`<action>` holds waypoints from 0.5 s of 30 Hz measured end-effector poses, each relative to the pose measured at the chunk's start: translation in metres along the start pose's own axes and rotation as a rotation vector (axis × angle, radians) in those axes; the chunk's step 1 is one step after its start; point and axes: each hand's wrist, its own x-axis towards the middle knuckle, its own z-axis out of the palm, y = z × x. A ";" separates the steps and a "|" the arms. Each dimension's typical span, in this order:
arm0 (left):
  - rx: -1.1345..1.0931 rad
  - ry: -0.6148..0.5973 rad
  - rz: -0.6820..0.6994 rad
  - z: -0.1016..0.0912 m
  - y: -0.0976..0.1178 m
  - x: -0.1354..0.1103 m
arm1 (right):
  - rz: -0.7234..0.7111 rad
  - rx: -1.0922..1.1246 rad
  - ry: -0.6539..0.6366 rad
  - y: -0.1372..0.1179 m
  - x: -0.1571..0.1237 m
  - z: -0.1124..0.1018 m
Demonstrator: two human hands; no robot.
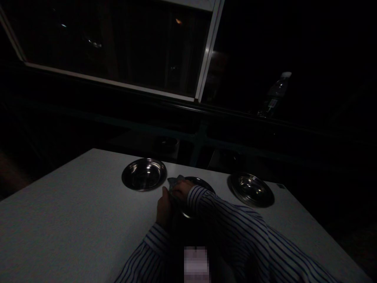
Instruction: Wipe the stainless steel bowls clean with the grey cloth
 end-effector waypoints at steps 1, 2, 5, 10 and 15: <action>-0.003 0.002 -0.025 0.000 0.000 0.001 | 0.001 0.005 0.006 0.000 -0.001 0.000; -0.011 0.003 -0.048 0.000 -0.001 0.002 | 0.007 0.009 0.014 -0.001 -0.001 0.001; -0.049 0.006 -0.095 0.001 -0.003 0.002 | 0.026 0.021 0.020 -0.002 -0.003 0.003; -0.126 0.026 -0.142 0.001 -0.006 0.002 | 0.013 0.036 -0.006 -0.004 -0.004 0.004; -0.209 0.041 -0.170 0.001 -0.009 0.005 | 0.000 0.042 -0.017 -0.008 -0.007 0.003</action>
